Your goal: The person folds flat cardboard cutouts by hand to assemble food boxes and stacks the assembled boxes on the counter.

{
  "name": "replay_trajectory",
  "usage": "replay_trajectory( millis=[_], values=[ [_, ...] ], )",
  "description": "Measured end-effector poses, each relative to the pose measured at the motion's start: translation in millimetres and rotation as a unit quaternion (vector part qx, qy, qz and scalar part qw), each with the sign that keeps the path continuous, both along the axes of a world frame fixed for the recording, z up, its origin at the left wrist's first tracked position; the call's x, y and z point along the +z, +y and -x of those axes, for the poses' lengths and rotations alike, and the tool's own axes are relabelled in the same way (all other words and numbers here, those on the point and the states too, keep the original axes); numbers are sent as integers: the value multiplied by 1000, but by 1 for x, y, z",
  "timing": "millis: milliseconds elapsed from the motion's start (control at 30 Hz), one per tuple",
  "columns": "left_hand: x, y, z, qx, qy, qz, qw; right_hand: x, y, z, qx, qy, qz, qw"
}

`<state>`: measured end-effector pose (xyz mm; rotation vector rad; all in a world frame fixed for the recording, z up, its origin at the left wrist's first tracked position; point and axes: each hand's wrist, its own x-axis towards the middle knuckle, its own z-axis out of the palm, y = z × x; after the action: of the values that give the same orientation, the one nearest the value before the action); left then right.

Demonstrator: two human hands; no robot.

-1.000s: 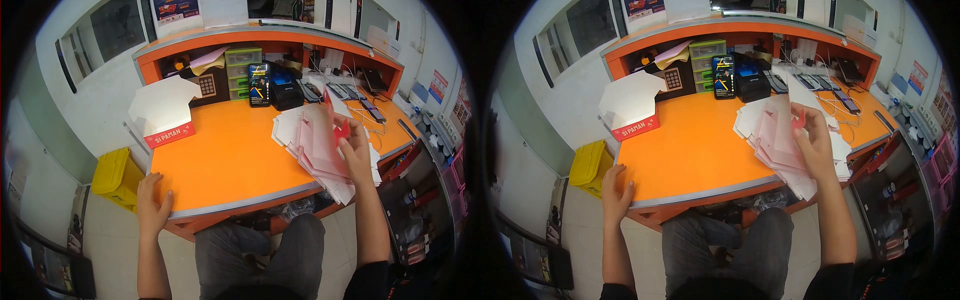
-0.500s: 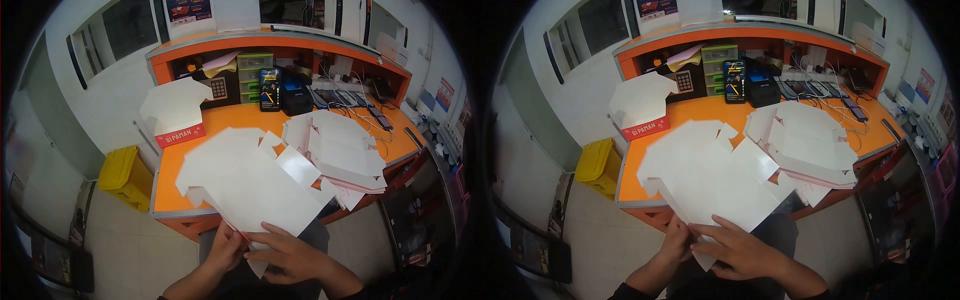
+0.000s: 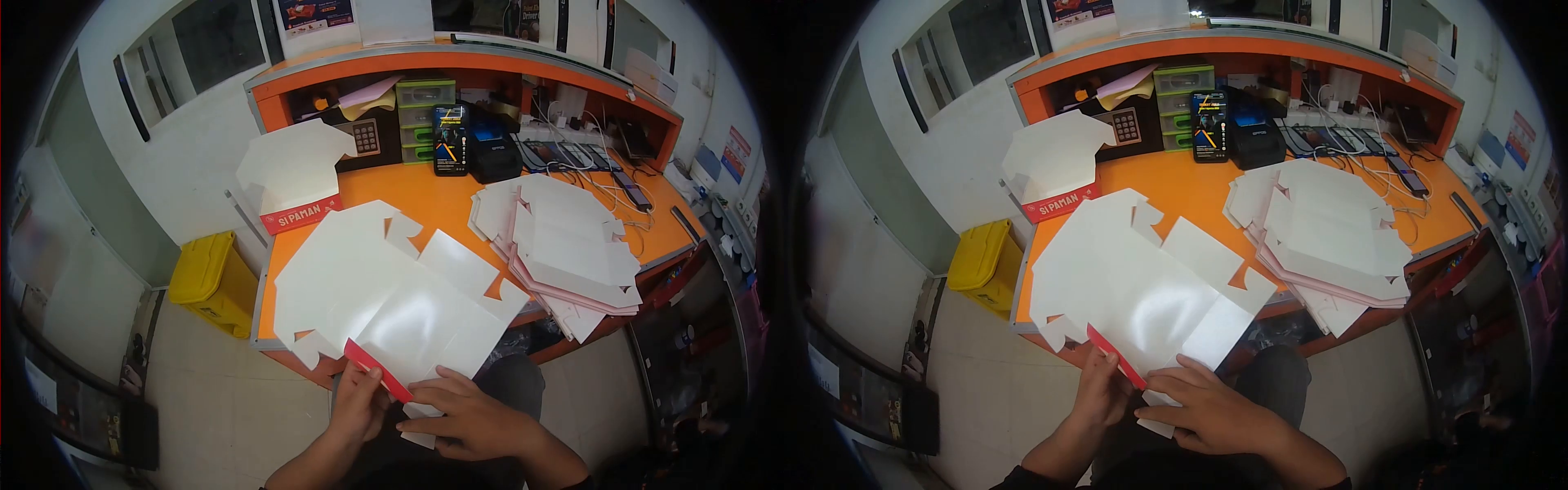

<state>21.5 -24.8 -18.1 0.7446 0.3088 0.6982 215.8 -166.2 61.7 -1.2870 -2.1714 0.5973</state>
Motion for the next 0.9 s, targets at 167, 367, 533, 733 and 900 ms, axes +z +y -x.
replay_trajectory(
  millis=[167,367,533,733,900],
  values=[
    [42,-11,-9,72,15,39,997,-1,0,8,-60,45,-84,994],
    [12,-22,-9,93,6,-28,995,-17,9,27,-291,133,-239,917],
    [23,-34,-18,125,48,-70,989,-29,14,41,-391,168,-247,870],
    [11,-32,-9,89,102,-191,972,-12,18,36,-320,145,-239,905],
    [2,-36,-12,116,6,-246,962,-18,23,39,-307,274,-137,901]
  ],
)
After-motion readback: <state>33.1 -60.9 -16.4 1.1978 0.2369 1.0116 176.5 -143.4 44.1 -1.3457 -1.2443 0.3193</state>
